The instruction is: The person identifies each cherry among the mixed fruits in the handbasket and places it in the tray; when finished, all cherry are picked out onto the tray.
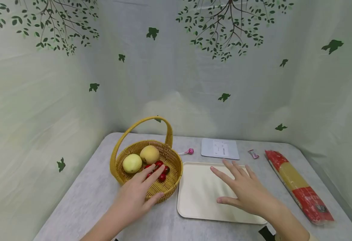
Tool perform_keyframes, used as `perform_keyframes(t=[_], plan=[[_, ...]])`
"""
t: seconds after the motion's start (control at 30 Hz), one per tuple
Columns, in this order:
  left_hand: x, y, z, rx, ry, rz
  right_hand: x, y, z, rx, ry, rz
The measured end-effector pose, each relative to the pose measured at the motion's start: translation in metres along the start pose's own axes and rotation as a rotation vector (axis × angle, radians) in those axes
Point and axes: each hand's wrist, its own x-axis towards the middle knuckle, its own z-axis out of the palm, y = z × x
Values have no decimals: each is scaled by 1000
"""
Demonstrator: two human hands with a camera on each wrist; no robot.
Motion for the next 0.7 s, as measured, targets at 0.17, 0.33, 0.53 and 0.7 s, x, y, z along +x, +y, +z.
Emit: perform_keyframes(t=[0.17,0.33,0.53,0.7], plan=[[-23,-17,-13,-127,103,-232,4,-2,-2,61,-22,-42],[-43,-46,-20,-249,170,-413,11,-6,-3,125,-83,-59],[-47,-96,-17,-367,153,-508,18,-12,-2,170,-124,-84],[-40,-137,-8,-683,21,-539,21,-18,2,199,-140,-117]])
